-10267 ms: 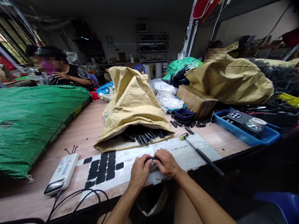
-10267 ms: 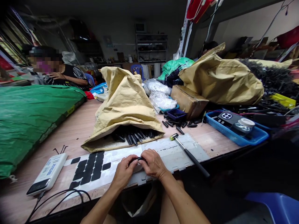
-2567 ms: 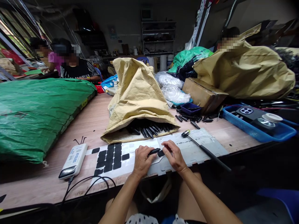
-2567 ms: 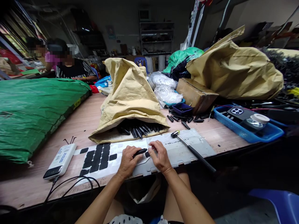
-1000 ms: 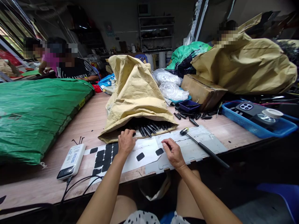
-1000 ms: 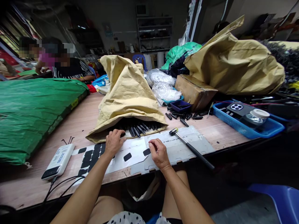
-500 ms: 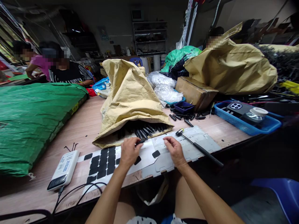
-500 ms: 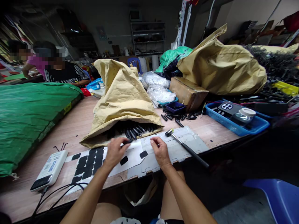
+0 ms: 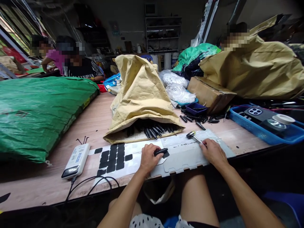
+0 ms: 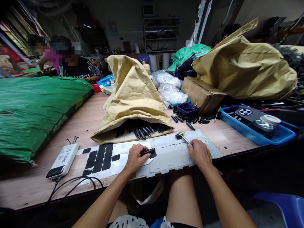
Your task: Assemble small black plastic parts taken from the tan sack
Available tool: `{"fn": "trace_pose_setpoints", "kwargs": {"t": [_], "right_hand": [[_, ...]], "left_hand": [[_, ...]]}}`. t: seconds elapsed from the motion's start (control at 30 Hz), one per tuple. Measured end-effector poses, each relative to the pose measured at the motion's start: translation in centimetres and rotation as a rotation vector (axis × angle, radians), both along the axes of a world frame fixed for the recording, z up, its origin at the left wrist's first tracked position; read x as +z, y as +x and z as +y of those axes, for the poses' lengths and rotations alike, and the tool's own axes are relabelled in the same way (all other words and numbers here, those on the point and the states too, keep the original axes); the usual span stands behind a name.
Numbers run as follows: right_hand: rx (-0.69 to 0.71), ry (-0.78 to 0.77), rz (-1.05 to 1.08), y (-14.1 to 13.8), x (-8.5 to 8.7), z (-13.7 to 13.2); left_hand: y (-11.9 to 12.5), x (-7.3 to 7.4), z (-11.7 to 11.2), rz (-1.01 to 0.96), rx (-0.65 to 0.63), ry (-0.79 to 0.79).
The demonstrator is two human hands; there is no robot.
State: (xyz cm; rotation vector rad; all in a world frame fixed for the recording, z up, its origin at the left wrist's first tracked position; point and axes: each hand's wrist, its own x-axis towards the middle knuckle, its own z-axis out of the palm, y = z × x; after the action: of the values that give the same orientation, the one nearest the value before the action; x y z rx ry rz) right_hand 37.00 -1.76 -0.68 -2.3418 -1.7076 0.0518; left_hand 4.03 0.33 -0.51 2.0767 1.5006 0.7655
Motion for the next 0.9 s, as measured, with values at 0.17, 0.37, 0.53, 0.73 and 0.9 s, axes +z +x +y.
{"fn": "trace_pose_setpoints", "kwargs": {"t": [0.17,0.37,0.53,0.73,0.9], "right_hand": [[0.116,0.222,0.239,-3.8,1.6,-1.7],[0.508,0.293,0.318,-11.4,3.2,-4.9],[0.584,0.348,0.127,-14.3,2.3,-6.0],[0.502,0.364,0.044,-14.0,2.1,-5.9],[0.488,0.395,0.081,-13.5,1.6,-5.9]], "left_hand": [[0.2,0.0,0.0,-0.034,0.005,-0.019],[0.1,0.0,-0.1,-0.059,0.026,-0.021],[0.1,-0.1,-0.2,-0.050,0.024,0.000],[0.2,-0.1,-0.2,-0.069,0.031,-0.002],[0.2,-0.3,-0.3,-0.076,0.039,0.014]]}}
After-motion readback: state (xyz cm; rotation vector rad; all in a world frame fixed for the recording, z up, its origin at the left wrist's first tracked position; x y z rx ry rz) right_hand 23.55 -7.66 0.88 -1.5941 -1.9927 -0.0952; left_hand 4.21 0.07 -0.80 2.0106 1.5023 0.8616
